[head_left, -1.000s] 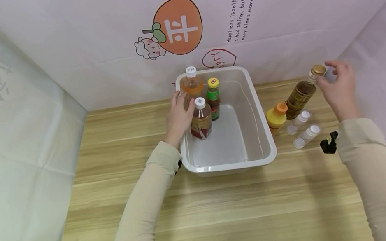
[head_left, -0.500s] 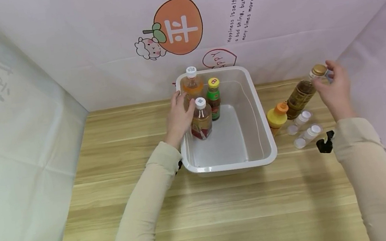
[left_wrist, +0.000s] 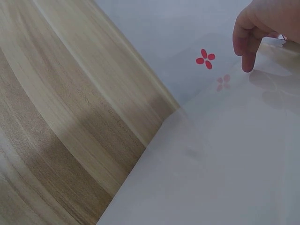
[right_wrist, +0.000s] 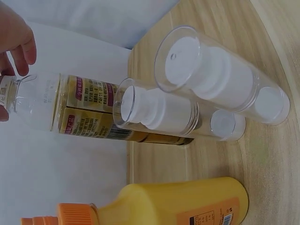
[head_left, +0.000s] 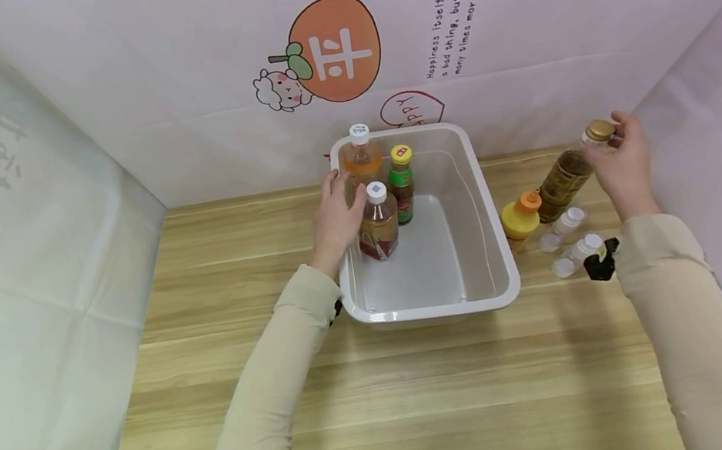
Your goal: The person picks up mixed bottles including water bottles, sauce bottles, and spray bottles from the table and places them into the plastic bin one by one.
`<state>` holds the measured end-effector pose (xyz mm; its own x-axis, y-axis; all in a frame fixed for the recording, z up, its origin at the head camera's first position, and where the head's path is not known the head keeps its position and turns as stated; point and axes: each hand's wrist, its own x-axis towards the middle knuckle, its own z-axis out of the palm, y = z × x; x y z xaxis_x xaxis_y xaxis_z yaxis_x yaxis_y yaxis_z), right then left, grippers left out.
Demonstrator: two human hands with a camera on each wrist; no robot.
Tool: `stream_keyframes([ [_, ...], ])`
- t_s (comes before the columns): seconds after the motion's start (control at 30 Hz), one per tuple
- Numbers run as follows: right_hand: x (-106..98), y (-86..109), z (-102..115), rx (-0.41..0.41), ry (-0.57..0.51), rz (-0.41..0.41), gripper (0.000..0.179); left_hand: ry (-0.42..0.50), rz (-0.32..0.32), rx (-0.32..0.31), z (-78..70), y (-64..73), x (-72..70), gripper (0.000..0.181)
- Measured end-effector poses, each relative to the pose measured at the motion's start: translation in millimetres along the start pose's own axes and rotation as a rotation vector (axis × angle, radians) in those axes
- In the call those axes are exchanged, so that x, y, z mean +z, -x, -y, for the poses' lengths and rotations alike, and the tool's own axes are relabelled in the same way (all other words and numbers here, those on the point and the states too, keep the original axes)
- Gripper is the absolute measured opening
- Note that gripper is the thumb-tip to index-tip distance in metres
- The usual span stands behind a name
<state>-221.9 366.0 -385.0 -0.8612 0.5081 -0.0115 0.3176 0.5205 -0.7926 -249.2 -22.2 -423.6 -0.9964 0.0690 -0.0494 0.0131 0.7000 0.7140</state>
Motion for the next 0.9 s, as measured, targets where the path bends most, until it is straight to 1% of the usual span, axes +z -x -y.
stream_keyframes([
  [0.13, 2, -1.7, 3, 0.026, 0.016, 0.002, 0.07, -0.004, -0.002, -0.003, 0.1, 0.3, -0.7, 0.057],
  [0.33, 3, -5.2, 4, 0.045, 0.007, -0.001, 0.077, -0.008, 0.005, -0.01, -0.7, 1.1, -1.1, 0.057],
  [0.43, 4, -6.8, 4, 0.048, -0.006, -0.01, 0.077, 0.0, 0.003, -0.008, -1.1, 1.4, -0.9, 0.057],
  [0.57, 4, -9.0, 3, 0.049, 0.011, -0.015, 0.076, 0.006, 0.002, -0.004, -0.9, 1.3, -0.2, 0.057],
  [0.67, 2, -10.1, 3, 0.05, 0.035, 0.009, 0.077, -0.001, 0.005, -0.004, -0.5, 1.2, -0.1, 0.058],
  [0.77, -2, -10.3, 3, 0.041, 0.068, 0.051, 0.077, -0.005, 0.004, -0.005, -0.3, 1.0, -0.1, 0.058],
  [0.83, -5, -10.5, 4, 0.015, 0.101, 0.087, 0.077, -0.006, 0.003, -0.006, -0.1, 0.8, -0.3, 0.057],
  [0.9, -8, -10.7, 5, -0.028, 0.148, 0.12, 0.077, -0.007, 0.0, -0.004, -0.2, 0.7, -0.5, 0.057],
])
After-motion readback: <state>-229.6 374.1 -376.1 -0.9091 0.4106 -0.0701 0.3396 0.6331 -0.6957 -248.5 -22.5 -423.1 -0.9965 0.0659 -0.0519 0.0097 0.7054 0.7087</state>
